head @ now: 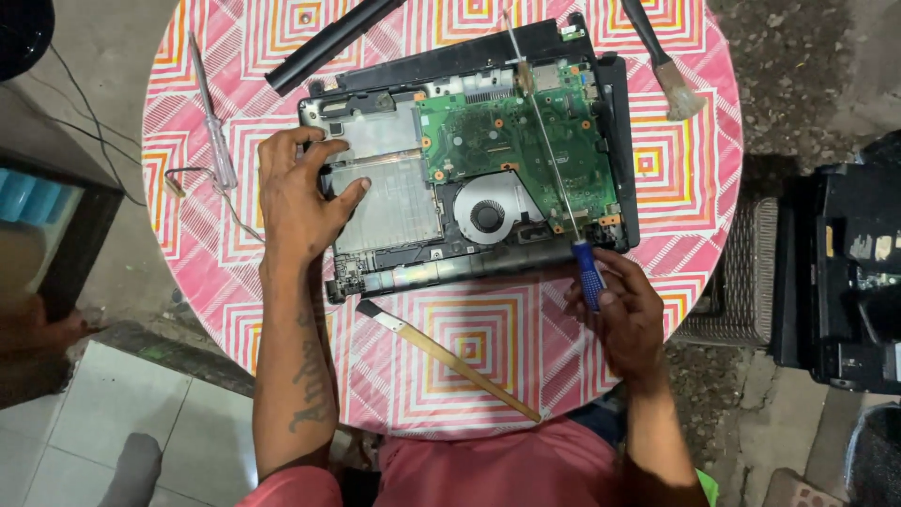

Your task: Securing a cooling fan and connecting internal cables to a laptop motherboard using a screwdriver.

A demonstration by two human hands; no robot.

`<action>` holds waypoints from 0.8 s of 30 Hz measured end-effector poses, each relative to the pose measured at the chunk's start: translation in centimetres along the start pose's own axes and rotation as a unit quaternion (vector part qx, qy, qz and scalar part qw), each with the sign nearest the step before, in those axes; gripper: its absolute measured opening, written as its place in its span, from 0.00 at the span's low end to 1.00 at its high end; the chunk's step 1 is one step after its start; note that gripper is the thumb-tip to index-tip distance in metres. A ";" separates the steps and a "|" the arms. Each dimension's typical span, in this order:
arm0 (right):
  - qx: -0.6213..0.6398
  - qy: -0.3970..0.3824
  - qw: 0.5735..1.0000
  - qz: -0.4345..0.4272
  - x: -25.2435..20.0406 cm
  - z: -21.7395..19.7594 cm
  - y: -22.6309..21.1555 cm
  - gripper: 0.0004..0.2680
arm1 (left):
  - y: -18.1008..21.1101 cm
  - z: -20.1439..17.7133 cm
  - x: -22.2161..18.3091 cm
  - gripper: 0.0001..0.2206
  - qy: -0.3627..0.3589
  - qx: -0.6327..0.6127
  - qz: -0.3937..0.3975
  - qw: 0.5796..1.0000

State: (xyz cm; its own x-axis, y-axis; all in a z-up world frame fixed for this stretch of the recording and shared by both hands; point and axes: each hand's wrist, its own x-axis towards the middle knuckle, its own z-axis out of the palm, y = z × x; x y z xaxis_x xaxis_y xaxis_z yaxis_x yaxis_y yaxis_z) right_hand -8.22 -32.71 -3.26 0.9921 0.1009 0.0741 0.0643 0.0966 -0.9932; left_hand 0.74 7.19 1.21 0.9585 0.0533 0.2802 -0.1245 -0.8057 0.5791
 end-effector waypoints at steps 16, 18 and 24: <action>0.056 0.153 0.986 -0.032 -1.5 -5.7 -0.5 0.15 | -0.1 0.4 0.4 0.18 0.037 0.001 0.045 0.998; -0.082 0.227 0.966 -0.091 -1.3 -6.7 0.0 0.11 | 0.1 0.1 0.9 0.17 0.053 0.039 0.068 0.996; -0.172 0.221 0.960 0.000 -3.5 -5.8 0.3 0.09 | 1.2 -0.6 3.0 0.18 0.055 0.078 0.082 0.992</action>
State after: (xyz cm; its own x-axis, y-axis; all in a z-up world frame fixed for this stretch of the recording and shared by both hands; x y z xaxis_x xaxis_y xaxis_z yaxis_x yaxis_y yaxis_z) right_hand -11.05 -38.78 -4.38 0.9359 -0.3362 0.1049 0.0209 -0.2442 -0.9695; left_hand 3.35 6.79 3.21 0.8938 -0.0298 0.4474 -0.2274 -0.8901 0.3950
